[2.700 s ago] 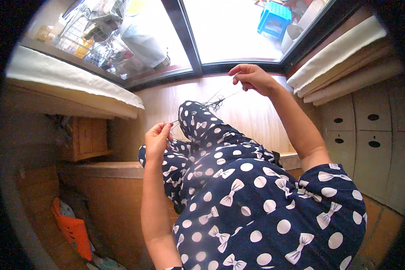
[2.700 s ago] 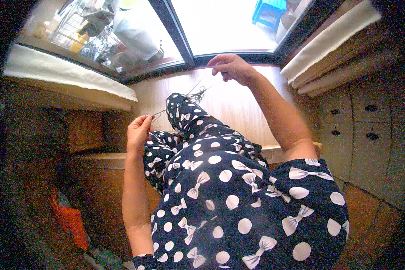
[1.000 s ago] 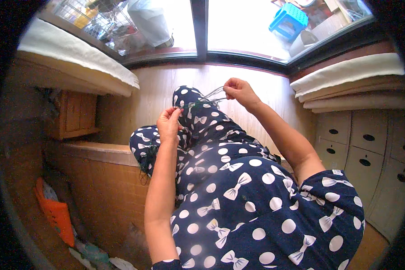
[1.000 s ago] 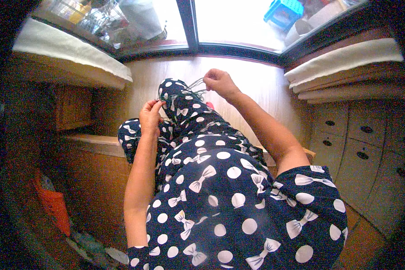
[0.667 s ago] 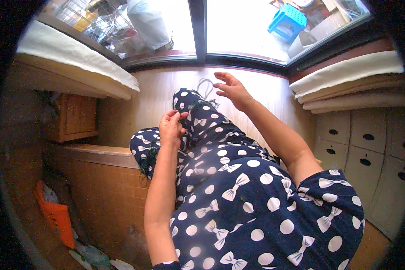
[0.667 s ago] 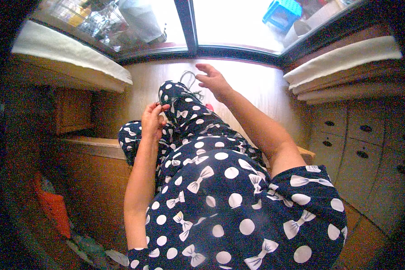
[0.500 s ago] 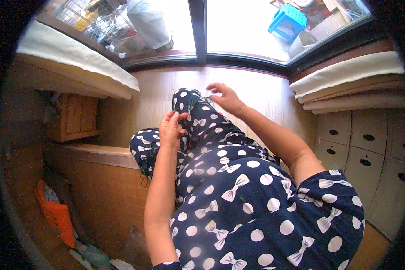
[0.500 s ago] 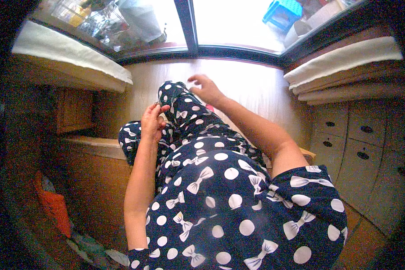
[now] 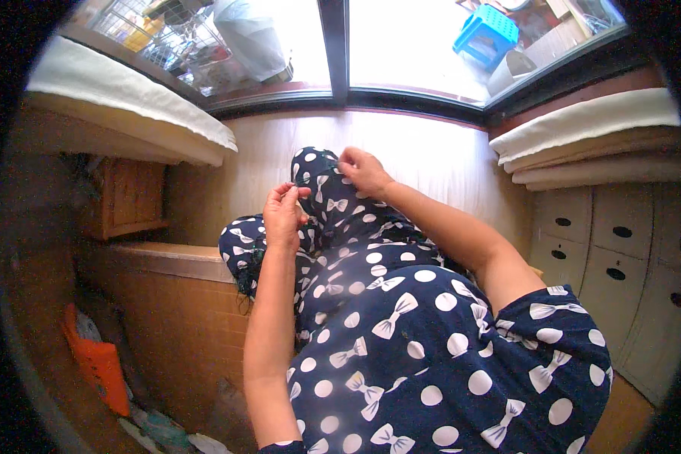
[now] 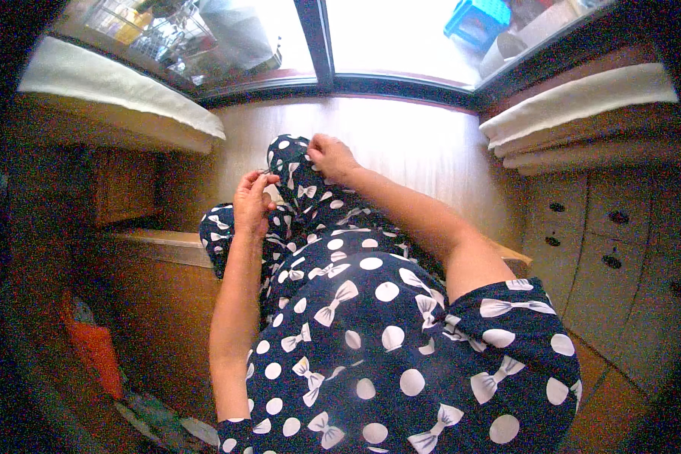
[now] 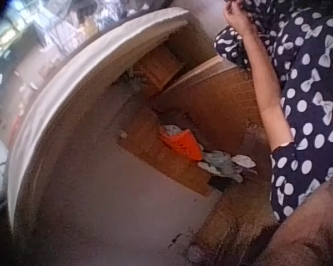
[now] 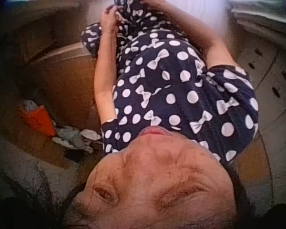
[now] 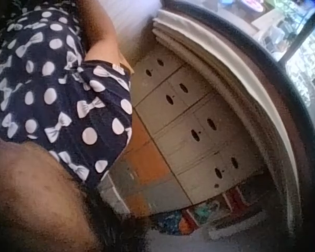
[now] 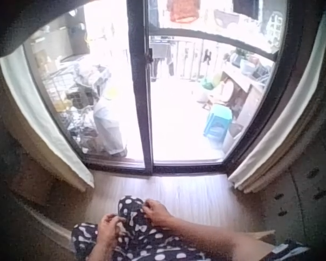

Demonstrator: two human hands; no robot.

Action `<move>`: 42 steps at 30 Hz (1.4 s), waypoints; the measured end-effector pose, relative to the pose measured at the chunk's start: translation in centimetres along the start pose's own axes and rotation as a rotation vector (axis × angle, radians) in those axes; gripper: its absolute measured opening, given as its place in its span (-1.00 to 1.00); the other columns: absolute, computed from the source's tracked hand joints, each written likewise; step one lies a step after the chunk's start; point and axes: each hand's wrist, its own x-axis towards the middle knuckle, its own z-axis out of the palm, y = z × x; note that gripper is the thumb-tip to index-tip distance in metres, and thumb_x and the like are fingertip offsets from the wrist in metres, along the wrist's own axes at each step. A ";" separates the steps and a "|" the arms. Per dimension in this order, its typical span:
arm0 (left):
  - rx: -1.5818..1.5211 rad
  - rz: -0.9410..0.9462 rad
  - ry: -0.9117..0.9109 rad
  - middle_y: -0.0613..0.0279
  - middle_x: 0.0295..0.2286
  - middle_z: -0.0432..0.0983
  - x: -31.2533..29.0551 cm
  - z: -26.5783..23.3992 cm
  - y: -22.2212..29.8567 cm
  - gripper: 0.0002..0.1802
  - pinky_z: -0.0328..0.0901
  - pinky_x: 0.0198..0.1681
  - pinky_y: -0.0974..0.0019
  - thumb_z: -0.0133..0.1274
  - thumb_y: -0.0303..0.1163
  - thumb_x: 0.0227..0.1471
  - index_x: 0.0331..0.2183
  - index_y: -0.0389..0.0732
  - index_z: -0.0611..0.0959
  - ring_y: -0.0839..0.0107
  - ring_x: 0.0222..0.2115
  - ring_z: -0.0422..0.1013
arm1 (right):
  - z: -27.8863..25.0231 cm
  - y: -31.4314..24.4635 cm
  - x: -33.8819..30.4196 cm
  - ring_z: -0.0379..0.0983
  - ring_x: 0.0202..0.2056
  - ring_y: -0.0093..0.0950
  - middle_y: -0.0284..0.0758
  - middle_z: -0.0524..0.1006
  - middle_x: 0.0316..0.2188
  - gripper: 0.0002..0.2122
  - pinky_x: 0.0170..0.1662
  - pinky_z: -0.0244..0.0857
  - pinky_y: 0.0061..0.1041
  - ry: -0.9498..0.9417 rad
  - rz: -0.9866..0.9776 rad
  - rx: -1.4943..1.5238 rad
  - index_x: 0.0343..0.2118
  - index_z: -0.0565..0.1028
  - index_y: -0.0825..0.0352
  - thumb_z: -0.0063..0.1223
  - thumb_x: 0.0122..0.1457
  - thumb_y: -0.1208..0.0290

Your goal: Repairing or assembling a hair accessory by threading wire through a black bow clip while sitting.

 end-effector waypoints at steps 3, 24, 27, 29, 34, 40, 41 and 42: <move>0.008 0.010 0.029 0.16 -0.37 0.57 0.3 -0.3 -0.4 -0.83 0.16 -0.73 0.57 0.02 -0.39 0.10 -0.24 -0.18 0.47 0.70 -0.79 0.12 | -2.3 -0.3 -1.6 0.46 -0.45 -0.48 -0.28 0.52 -0.50 -0.87 -0.30 0.36 -0.47 -0.013 -0.027 0.225 -0.39 0.47 0.39 0.00 0.09 0.42; 0.493 0.131 -0.008 0.29 -0.53 0.56 2.0 2.2 -2.1 -0.83 0.27 -0.55 0.47 0.18 -0.32 -0.05 -0.44 -0.23 0.67 0.56 -0.60 0.37 | -11.7 0.2 -3.0 0.31 -0.56 -0.75 -0.53 0.41 -0.55 -0.88 -0.51 0.22 -0.78 0.112 0.136 0.392 -0.38 0.45 0.27 0.02 0.19 0.34; 0.283 -0.004 -0.054 0.34 -0.52 0.55 1.8 0.8 -0.2 -0.87 0.11 -0.70 0.62 0.13 -0.35 0.03 -0.38 -0.19 0.62 0.72 -0.71 0.23 | -12.2 0.7 -3.1 0.35 -0.63 -0.62 -0.36 0.47 -0.59 -0.87 -0.59 0.26 -0.66 0.172 0.192 0.351 -0.37 0.42 0.36 -0.02 0.15 0.39; 0.226 -0.032 -0.088 0.32 -0.53 0.55 1.4 -0.1 0.9 -0.88 0.11 -0.70 0.63 0.13 -0.35 0.03 -0.37 -0.18 0.61 0.72 -0.72 0.22 | -12.0 0.9 -2.9 0.38 -0.61 -0.61 -0.33 0.49 -0.57 -0.88 -0.57 0.29 -0.63 0.161 0.205 0.323 -0.37 0.41 0.36 -0.06 0.16 0.40; 0.005 -0.083 -0.212 0.30 -0.56 0.51 -0.2 -2.2 3.3 -0.94 0.11 -0.68 0.58 0.10 -0.39 0.06 -0.38 -0.14 0.58 0.71 -0.74 0.18 | -11.6 2.9 -2.1 0.49 -0.52 -0.53 -0.21 0.55 -0.45 -0.88 -0.47 0.40 -0.56 0.256 0.104 0.228 -0.35 0.37 0.35 -0.13 0.22 0.41; 0.065 -0.074 -0.197 0.28 -0.53 0.51 -0.4 -4.3 3.0 -0.96 0.12 -0.65 0.58 0.08 -0.41 0.07 -0.37 -0.14 0.57 0.69 -0.71 0.21 | -14.3 2.6 -1.5 0.53 -0.23 -0.29 -0.11 0.54 -0.26 -0.88 -0.19 0.44 -0.31 0.326 0.255 0.962 -0.26 0.29 0.32 -0.19 0.27 0.38; 0.099 -0.080 -0.184 0.28 -0.53 0.51 -0.5 -4.4 3.0 -0.95 0.12 -0.64 0.58 0.08 -0.41 0.07 -0.37 -0.15 0.57 0.69 -0.70 0.21 | -14.7 2.5 -1.4 0.51 -0.20 -0.23 -0.10 0.54 -0.26 -0.89 -0.09 0.39 -0.18 0.332 0.260 1.027 -0.26 0.28 0.33 -0.22 0.27 0.40; 0.098 -0.080 -0.193 0.28 -0.53 0.51 -0.5 -4.2 3.1 -0.95 0.12 -0.64 0.58 0.08 -0.41 0.07 -0.37 -0.15 0.57 0.69 -0.70 0.21 | -15.3 2.9 -1.3 0.51 -0.20 -0.23 -0.10 0.54 -0.26 -0.89 -0.09 0.39 -0.18 0.340 0.257 1.025 -0.26 0.28 0.33 -0.22 0.27 0.40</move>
